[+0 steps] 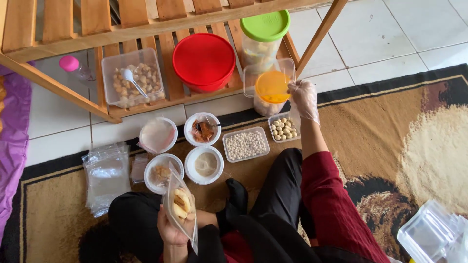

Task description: Packaging various snacks into small plastic bags while sitting on the floor

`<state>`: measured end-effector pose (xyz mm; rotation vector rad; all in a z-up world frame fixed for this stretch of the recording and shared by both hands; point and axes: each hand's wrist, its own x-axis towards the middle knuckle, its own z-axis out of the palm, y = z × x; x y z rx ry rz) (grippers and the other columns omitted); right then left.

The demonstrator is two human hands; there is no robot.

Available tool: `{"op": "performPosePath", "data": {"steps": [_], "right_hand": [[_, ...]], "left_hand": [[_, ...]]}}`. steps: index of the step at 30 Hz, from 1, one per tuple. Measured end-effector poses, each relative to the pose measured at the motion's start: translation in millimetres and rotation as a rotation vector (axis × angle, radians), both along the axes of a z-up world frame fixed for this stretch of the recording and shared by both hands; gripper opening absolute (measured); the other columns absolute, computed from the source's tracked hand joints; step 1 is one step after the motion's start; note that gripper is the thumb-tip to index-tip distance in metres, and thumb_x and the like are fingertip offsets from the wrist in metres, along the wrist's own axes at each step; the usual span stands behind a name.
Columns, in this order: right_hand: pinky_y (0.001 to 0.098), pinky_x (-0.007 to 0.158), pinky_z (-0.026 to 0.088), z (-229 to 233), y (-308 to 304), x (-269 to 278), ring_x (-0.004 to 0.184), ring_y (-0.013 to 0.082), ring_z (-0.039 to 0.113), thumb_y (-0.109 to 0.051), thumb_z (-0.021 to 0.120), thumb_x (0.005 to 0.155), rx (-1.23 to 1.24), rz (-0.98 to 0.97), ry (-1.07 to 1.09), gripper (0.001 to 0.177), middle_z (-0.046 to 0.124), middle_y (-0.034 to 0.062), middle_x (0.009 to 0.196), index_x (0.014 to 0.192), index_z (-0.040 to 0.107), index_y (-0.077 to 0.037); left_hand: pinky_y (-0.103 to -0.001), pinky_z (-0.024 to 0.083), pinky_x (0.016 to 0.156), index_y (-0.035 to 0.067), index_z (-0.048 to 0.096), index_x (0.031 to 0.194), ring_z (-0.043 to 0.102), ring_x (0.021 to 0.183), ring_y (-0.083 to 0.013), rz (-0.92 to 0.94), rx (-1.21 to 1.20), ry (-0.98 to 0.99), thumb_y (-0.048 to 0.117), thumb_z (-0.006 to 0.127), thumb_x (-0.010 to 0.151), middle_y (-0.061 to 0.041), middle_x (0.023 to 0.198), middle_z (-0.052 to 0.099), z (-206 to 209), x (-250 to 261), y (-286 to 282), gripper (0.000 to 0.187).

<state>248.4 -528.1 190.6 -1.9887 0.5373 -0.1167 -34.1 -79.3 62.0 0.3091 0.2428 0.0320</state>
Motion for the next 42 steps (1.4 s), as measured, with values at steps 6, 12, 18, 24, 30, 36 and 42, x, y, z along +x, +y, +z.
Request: {"op": "performPosePath", "data": {"steps": [6, 12, 18, 24, 30, 36, 42], "right_hand": [[0.0332, 0.106, 0.052, -32.6, -24.4, -10.5, 0.12, 0.0295, 0.066, -0.036, 0.063, 0.099, -0.132, -0.068, 0.055, 0.056, 0.065, 0.0217, 0.134, 0.137, 0.057, 0.005], [0.0419, 0.083, 0.055, -115.2, -76.4, -31.7, 0.086, 0.0285, 0.07, -0.034, 0.05, 0.104, -0.275, -0.267, 0.127, 0.043, 0.074, 0.0165, 0.089, 0.087, 0.072, -0.001], [0.0301, 0.101, 0.056, -162.8, -69.5, -31.2, 0.114, 0.0139, 0.071, -0.004, 0.054, 0.095, -0.365, 0.157, 0.305, 0.036, 0.072, 0.0028, 0.13, 0.123, 0.074, -0.013], [0.0467, 0.085, 0.059, -178.0, -55.6, -18.2, 0.098, 0.0397, 0.071, -0.036, 0.064, 0.087, -0.502, 0.175, 0.509, 0.04, 0.074, 0.0223, 0.106, 0.112, 0.076, -0.007], [0.04, 0.059, 0.059, -172.9, -60.6, -21.7, 0.059, 0.0255, 0.064, -0.028, 0.062, 0.099, -0.523, 0.18, 0.324, 0.04, 0.069, 0.0109, 0.069, 0.069, 0.071, -0.003], [0.0216, 0.074, 0.06, 10.0, 4.0, -78.4, 0.083, 0.0101, 0.073, -0.018, 0.063, 0.083, -0.27, 0.164, -0.012, 0.027, 0.079, 0.0004, 0.098, 0.106, 0.077, -0.019], [0.0311, 0.076, 0.055, 162.9, 63.8, -156.9, 0.079, 0.0163, 0.066, -0.018, 0.075, 0.088, -0.237, 0.894, -0.465, 0.026, 0.072, 0.0019, 0.101, 0.114, 0.07, -0.012]], "left_hand": [[-0.042, 0.043, 0.105, 0.005, 0.058, 0.139, 0.058, 0.124, -0.028, -0.169, -0.101, 0.104, 0.045, 0.067, 0.097, -0.014, 0.134, 0.064, -13.9, -3.4, 1.4, 0.059], [-0.043, 0.04, 0.108, 0.005, 0.059, 0.139, 0.057, 0.125, -0.0278, -0.21, -0.101, 0.089, 0.047, 0.066, 0.097, -0.014, 0.134, 0.064, -24.6, -1.0, 6.4, 0.06], [-0.055, 0.046, 0.101, 0.008, 0.066, 0.131, 0.062, 0.12, -0.0322, -0.208, -0.02, 0.27, 0.052, 0.064, 0.095, -0.014, 0.128, 0.069, -17.5, 12.8, -9.4, 0.057], [-0.061, 0.044, 0.101, 0.022, 0.042, 0.156, 0.06, 0.125, -0.0296, -0.288, -0.047, 0.0, 0.038, 0.064, 0.101, -0.01, 0.14, 0.064, 17.4, 25.0, -27.6, 0.061], [-0.052, 0.06, 0.07, 0.021, 0.068, 0.132, 0.074, 0.097, -0.0292, -0.232, 0.038, 0.289, 0.034, 0.067, 0.095, -0.009, 0.115, 0.076, -6.3, 31.2, -24.3, 0.04], [-0.04, 0.059, 0.063, 0.015, 0.063, 0.13, 0.068, 0.076, -0.0282, -0.303, 0.253, 0.15, 0.034, 0.073, 0.089, -0.019, 0.12, 0.066, 22.7, 60.5, -41.1, 0.045], [-0.043, 0.064, 0.064, 0.024, 0.053, 0.147, 0.067, 0.089, -0.029, -0.291, 0.181, 0.155, 0.028, 0.073, 0.088, -0.018, 0.131, 0.056, 32.0, 72.1, -50.0, 0.063]]}}
